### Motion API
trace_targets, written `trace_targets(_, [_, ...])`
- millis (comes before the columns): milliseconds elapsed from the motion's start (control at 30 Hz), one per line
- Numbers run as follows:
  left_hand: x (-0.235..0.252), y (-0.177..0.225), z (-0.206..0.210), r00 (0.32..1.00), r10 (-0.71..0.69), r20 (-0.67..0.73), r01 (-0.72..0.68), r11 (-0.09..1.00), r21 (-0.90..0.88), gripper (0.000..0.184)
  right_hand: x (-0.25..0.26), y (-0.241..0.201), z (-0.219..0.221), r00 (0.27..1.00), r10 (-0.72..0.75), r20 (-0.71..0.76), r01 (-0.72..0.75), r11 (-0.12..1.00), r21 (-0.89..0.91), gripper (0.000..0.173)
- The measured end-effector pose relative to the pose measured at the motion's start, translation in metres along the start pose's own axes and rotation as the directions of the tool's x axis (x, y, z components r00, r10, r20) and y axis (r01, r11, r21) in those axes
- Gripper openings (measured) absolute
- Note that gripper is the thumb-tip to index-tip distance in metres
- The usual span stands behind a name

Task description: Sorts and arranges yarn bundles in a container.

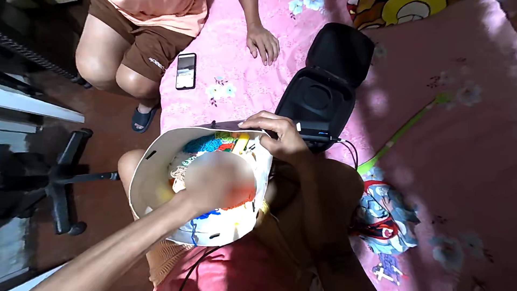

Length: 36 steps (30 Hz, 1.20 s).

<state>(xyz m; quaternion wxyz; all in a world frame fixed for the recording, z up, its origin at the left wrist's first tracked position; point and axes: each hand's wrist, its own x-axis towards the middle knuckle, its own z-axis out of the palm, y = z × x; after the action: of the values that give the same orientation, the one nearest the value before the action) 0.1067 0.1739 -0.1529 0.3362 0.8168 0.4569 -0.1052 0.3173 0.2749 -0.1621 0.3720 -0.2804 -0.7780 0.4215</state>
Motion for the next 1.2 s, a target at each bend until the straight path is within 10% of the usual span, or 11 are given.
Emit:
trace_targets(333, [-0.002,-0.003,-0.018,0.948,-0.247,0.203,0.313,0.845,-0.434,0.042,-0.002,-0.003,0.004,1.000,0.006,-0.019,-0.007,0.999,-0.031,0.045])
trace_targets(567, [0.056,0.026,-0.011,0.818,-0.539,0.200,0.551,0.835,-0.002,0.060,-0.002,-0.002,0.005,1.000,0.001,-0.006,-0.002,0.999,-0.048,0.046])
trace_targets(800, [0.056,0.005,-0.029,0.920,-0.362,-0.148,0.366,0.931,0.003,0.019,-0.001,-0.007,0.010,0.986,-0.063,-0.155,0.033,0.981,-0.189,0.037])
trace_targets(1033, [-0.027,-0.010,-0.090,0.801,-0.134,-0.583,0.109,0.991,-0.078,0.016,0.005,-0.027,0.036,0.995,-0.100,0.029,0.104,0.945,-0.310,0.057])
trace_targets(1200, [-0.031,-0.012,-0.064,0.762,-0.067,-0.644,-0.111,0.966,-0.232,0.014,0.004,-0.025,0.042,0.995,-0.093,-0.026,0.078,0.932,-0.353,0.048])
